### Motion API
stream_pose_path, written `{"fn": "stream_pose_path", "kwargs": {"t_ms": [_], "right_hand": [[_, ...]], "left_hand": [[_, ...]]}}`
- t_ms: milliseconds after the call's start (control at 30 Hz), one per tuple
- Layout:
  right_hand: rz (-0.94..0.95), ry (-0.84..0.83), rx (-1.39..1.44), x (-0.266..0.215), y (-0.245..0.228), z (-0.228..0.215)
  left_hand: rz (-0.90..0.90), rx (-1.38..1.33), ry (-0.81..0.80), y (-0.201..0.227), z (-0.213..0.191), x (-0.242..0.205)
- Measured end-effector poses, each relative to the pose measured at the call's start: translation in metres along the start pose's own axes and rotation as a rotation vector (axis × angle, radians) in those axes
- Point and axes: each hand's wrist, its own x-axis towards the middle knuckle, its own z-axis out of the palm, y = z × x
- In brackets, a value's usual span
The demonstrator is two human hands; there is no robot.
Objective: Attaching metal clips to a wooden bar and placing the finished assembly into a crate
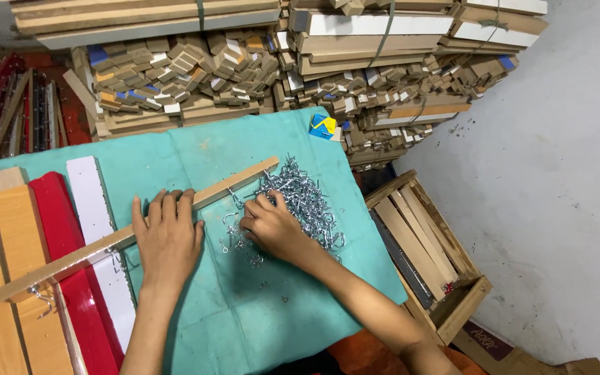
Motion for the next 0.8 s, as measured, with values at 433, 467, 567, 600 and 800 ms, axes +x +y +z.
{"fn": "stream_pose_path", "kwargs": {"t_ms": [433, 467, 567, 600, 800], "right_hand": [[0.064, -0.001, 0.140, -0.005, 0.013, 0.009], [0.065, -0.006, 0.152, -0.005, 0.015, 0.008], [0.073, -0.023, 0.213, -0.002, 0.009, -0.014], [0.072, -0.023, 0.215, -0.001, 0.010, -0.013], [-0.009, -0.034, 0.104, -0.014, 0.025, 0.017]], "left_hand": [[-0.007, 0.059, 0.076, -0.008, 0.024, -0.005], [-0.019, 0.058, 0.070, -0.007, 0.024, -0.004], [-0.039, 0.054, 0.057, -0.005, 0.028, -0.007], [-0.040, 0.056, 0.057, -0.005, 0.028, -0.007], [-0.060, 0.085, 0.085, -0.004, 0.030, -0.008]]}}
